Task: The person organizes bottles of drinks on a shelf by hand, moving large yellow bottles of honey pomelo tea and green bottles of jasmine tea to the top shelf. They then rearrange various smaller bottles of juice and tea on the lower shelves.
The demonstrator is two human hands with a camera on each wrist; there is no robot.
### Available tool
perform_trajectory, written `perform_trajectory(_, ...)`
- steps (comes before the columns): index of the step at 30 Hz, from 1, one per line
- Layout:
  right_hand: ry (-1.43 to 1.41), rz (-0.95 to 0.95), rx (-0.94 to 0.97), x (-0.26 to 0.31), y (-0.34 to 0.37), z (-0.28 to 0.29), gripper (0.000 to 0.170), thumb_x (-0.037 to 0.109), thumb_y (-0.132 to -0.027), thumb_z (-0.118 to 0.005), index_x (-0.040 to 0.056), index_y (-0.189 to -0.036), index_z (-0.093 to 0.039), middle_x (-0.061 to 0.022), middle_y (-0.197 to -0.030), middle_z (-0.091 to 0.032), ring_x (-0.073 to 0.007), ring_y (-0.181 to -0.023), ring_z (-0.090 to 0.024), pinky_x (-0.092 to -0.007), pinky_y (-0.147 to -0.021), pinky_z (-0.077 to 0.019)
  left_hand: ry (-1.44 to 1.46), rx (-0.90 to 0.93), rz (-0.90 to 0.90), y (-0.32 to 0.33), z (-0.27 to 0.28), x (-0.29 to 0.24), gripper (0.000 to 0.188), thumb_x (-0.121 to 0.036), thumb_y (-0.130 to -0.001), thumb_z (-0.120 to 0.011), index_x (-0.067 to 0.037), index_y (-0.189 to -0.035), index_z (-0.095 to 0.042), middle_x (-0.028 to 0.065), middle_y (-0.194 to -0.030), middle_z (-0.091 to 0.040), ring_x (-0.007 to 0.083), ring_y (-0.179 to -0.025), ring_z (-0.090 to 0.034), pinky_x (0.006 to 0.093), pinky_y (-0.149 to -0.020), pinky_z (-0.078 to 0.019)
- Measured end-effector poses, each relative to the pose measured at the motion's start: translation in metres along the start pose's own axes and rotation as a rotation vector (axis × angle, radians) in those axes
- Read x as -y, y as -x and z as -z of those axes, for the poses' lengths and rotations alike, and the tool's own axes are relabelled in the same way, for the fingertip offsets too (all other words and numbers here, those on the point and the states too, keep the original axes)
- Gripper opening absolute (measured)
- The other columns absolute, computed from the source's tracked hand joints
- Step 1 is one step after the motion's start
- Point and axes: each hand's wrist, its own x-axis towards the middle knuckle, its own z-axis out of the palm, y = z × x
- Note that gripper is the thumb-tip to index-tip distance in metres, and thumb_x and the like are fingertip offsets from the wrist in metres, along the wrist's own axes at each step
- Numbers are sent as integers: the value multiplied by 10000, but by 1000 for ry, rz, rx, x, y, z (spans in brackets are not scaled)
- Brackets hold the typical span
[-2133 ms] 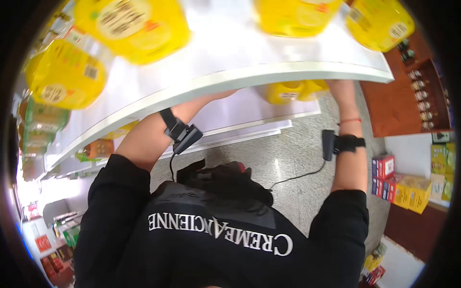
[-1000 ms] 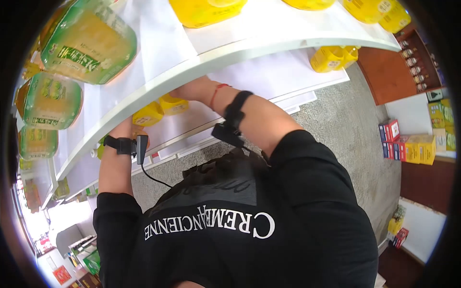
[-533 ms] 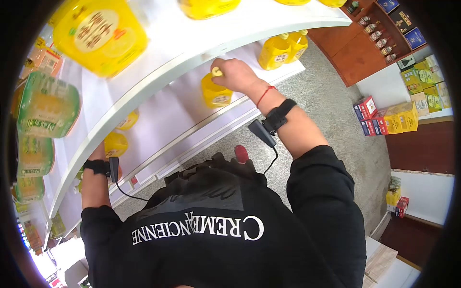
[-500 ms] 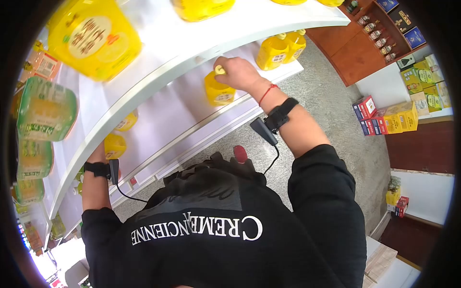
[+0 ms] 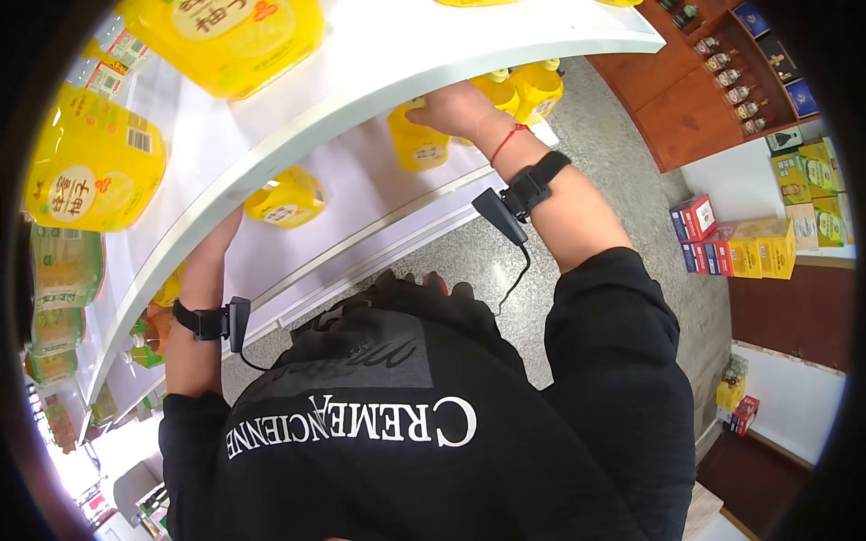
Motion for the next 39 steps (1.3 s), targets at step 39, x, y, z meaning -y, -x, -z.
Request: perform_trajectory(39, -41, 154, 42, -27, -10, 20, 424, 292, -734, -752, 78, -1092, -676, -145, -1096, -669, -320, -1061, -606, -391, -957, -464, 262, 35, -10, -72, -95, -145, 322, -182, -876, -670, -31, -1158, -637, 138, -1085, -678, 260, -1001, -637, 354, -879, -496)
